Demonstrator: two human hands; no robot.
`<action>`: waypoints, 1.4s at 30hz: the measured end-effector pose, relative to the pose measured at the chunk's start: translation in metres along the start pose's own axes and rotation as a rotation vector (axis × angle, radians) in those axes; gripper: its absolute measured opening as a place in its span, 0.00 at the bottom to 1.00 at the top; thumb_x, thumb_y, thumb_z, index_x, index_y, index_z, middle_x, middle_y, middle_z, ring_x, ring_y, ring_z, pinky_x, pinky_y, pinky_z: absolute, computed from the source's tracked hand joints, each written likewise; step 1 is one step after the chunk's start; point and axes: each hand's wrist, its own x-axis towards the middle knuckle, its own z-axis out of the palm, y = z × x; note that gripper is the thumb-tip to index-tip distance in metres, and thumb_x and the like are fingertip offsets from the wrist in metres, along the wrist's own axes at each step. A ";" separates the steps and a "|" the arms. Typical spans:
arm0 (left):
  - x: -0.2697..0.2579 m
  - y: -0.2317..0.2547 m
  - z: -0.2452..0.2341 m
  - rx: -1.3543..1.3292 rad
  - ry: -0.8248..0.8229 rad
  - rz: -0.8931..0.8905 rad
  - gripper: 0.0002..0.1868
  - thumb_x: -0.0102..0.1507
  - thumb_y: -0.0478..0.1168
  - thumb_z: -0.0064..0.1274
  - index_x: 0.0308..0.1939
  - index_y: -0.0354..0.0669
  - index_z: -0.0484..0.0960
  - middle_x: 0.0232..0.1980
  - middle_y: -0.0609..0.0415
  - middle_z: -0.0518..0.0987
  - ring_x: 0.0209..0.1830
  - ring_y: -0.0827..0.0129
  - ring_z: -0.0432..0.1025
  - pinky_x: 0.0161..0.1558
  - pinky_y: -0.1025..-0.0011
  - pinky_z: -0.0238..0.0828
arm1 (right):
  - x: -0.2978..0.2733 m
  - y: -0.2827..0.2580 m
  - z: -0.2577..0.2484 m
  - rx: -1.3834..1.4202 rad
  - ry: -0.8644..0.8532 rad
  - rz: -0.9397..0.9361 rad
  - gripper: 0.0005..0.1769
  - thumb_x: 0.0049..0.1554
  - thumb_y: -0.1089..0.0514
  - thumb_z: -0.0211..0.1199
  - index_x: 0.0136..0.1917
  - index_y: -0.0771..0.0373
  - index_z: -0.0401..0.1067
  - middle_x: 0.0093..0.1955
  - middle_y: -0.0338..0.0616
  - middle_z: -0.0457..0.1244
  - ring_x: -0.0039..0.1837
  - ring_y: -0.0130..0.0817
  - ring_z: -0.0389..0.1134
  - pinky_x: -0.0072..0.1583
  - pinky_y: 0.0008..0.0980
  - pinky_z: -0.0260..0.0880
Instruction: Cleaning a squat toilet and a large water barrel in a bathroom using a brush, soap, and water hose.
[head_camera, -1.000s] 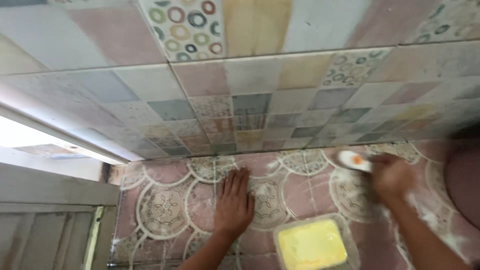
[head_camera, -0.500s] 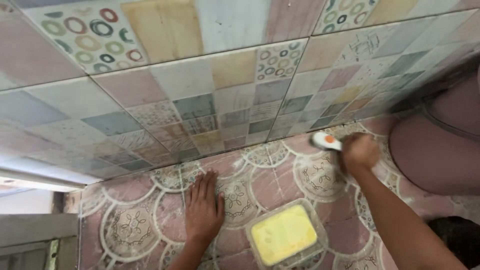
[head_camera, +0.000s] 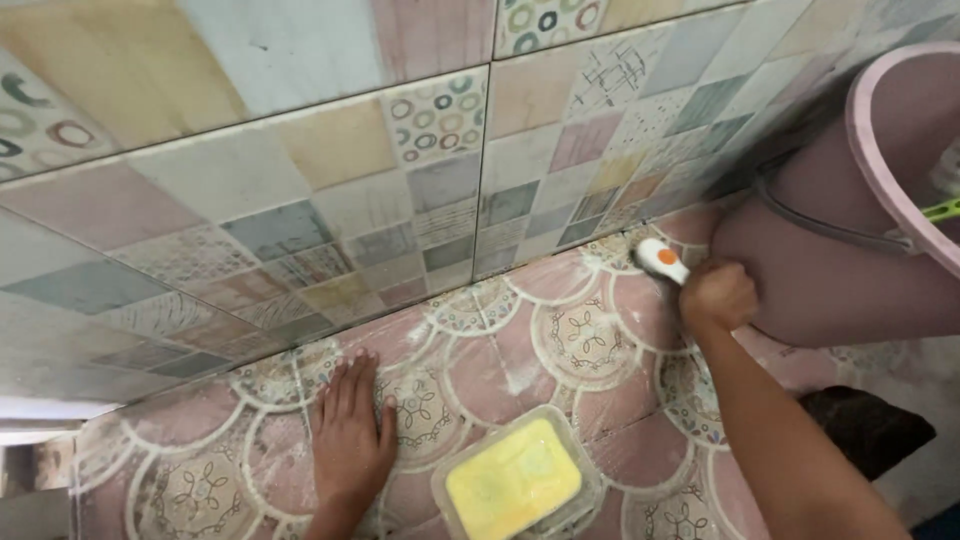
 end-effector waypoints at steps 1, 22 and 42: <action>0.001 0.000 -0.003 0.001 0.000 0.001 0.30 0.66 0.49 0.42 0.72 0.46 0.65 0.75 0.50 0.65 0.79 0.54 0.53 0.75 0.50 0.43 | -0.010 0.004 0.034 0.001 -0.001 0.001 0.20 0.58 0.43 0.61 0.45 0.62 0.78 0.43 0.54 0.70 0.40 0.48 0.71 0.40 0.48 0.72; 0.004 0.004 -0.001 0.048 -0.052 -0.013 0.32 0.65 0.50 0.41 0.73 0.50 0.63 0.76 0.51 0.63 0.79 0.55 0.51 0.75 0.52 0.41 | -0.148 -0.093 -0.014 -0.220 -0.409 -0.608 0.24 0.68 0.46 0.38 0.49 0.63 0.70 0.35 0.55 0.69 0.36 0.52 0.72 0.41 0.51 0.73; 0.000 -0.001 0.003 0.056 0.008 0.044 0.32 0.66 0.50 0.41 0.74 0.48 0.64 0.74 0.50 0.66 0.78 0.53 0.55 0.74 0.50 0.45 | -0.115 0.112 -0.075 -0.655 -0.288 -0.369 0.23 0.72 0.47 0.43 0.45 0.59 0.74 0.35 0.45 0.67 0.34 0.41 0.71 0.35 0.40 0.74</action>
